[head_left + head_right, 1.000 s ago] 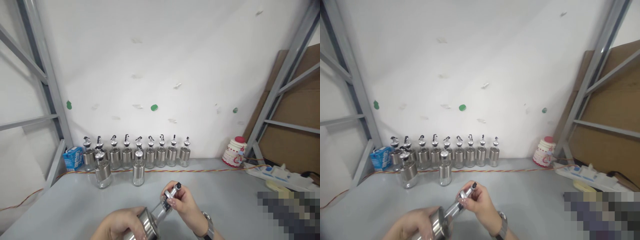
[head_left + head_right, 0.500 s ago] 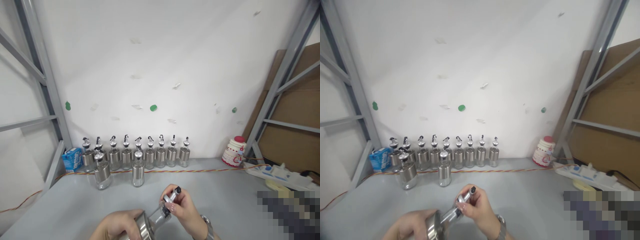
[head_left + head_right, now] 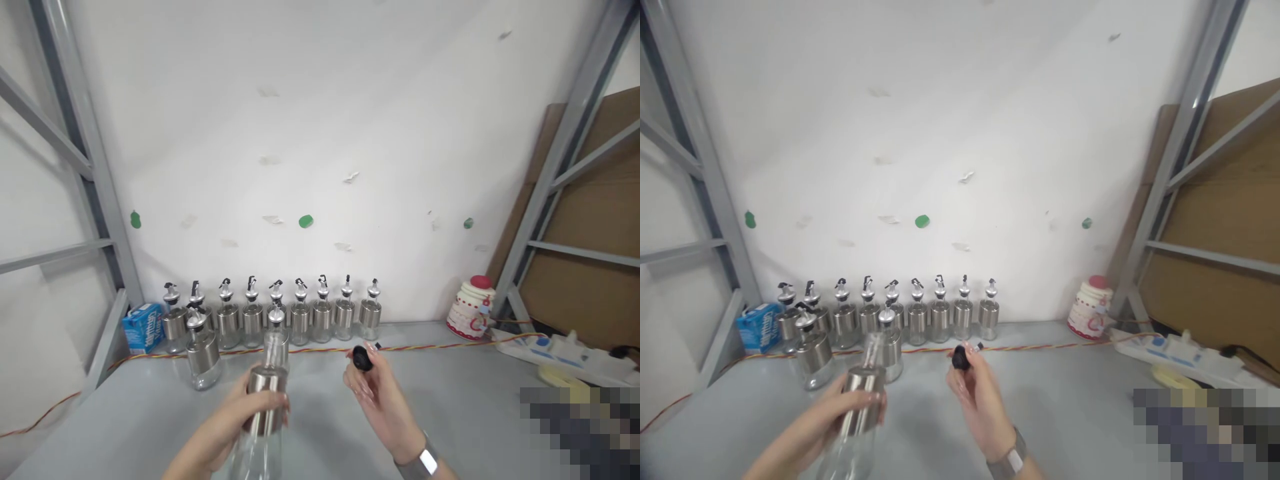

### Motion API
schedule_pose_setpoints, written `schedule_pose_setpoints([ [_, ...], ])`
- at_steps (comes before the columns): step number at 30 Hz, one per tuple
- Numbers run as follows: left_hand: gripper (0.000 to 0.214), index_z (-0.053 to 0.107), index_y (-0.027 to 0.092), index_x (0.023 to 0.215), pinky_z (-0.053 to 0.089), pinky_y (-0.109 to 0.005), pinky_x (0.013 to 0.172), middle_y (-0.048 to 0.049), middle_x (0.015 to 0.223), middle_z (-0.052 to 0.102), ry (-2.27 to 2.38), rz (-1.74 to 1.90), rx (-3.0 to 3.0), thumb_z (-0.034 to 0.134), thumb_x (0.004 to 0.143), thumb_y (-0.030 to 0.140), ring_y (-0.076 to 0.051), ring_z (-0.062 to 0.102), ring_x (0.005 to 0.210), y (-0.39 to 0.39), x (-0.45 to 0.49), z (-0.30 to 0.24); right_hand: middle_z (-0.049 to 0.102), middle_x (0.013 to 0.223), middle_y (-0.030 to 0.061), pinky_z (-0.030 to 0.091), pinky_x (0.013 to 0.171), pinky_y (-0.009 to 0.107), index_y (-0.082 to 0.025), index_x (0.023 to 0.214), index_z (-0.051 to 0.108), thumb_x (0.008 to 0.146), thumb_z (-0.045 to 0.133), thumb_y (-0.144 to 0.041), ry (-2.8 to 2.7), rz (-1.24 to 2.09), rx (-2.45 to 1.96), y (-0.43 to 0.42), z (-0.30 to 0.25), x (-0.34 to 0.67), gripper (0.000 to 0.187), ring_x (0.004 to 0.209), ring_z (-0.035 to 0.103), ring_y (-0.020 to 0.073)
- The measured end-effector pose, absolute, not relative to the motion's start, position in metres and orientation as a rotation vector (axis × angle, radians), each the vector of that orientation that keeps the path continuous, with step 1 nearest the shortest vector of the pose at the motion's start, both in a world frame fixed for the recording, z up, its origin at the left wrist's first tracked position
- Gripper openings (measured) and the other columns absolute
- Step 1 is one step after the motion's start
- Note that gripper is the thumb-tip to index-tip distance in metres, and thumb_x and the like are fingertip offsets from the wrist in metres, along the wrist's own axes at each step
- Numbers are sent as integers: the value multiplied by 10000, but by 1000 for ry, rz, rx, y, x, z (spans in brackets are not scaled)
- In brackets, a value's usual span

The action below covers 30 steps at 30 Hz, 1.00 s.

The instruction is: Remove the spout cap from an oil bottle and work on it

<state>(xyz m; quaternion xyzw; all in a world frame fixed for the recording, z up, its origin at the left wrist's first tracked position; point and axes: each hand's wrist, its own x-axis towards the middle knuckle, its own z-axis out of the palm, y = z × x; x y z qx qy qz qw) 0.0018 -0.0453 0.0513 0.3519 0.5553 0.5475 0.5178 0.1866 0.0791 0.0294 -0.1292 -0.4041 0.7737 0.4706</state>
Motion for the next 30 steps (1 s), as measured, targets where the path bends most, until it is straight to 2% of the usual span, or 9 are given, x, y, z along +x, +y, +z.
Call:
schedule_pose_setpoints([
  [3,495,470,185,934,419,-332,641,-10,694,613,1916,1620,850,685,536,387,-224,587,677,-34,-3,54,326,422,-74,234,464,230,-154,739,571,850,399,-433,-985,2003,-355,76,26,183,346,413,219,63],
  [6,579,451,202,925,427,-345,620,-14,745,605,2166,1813,841,699,477,473,-253,585,705,-23,-10,42,365,455,-65,222,458,227,-137,742,584,831,460,-408,-1110,2050,-459,73,23,180,311,402,242,50],
  [9,657,409,203,1007,439,-365,620,-29,774,608,2186,1861,820,685,494,506,-265,591,720,-14,-20,21,472,573,-30,218,451,218,-117,758,608,766,581,-339,-1255,2082,-563,70,21,178,224,411,294,33],
  [12,730,372,201,1063,432,-411,691,-59,872,591,2226,1884,841,703,479,490,-287,573,821,-5,-34,2,540,745,8,236,452,208,-119,786,627,706,648,-287,-1272,2111,-597,69,17,175,187,430,330,22],
  [18,698,290,170,1154,421,-432,772,-63,874,582,2182,1918,917,605,627,502,-265,564,870,7,-52,-11,500,544,-19,280,447,209,-116,741,632,750,579,-356,-1158,2213,-579,71,13,172,246,393,376,48],
  [21,618,282,150,1188,410,-431,813,-79,917,575,2160,1915,1010,511,724,488,-252,548,918,10,-51,-12,555,648,9,298,445,205,-121,730,629,741,591,-360,-1168,2213,-592,70,16,173,242,414,420,50],
  [24,620,293,150,1226,341,-438,910,-114,1105,495,2176,1931,1102,513,738,462,-257,457,1066,7,-43,-9,577,737,21,300,437,196,-123,737,628,732,608,-334,-1214,2205,-580,68,17,175,212,419,430,39],
  [27,699,257,132,1279,218,-445,999,-151,1276,331,2355,2018,1245,561,718,418,-274,273,1211,-4,-29,-1,588,817,36,326,452,190,-129,768,622,729,616,-298,-1215,2200,-579,68,16,176,174,461,452,44],
  [30,570,355,181,1240,191,-418,1028,-110,1286,353,2287,2156,1576,557,735,351,-247,286,1218,-19,-11,10,588,865,48,348,457,188,-130,784,612,721,625,-293,-1221,2176,-587,68,16,176,176,497,466,53],
])
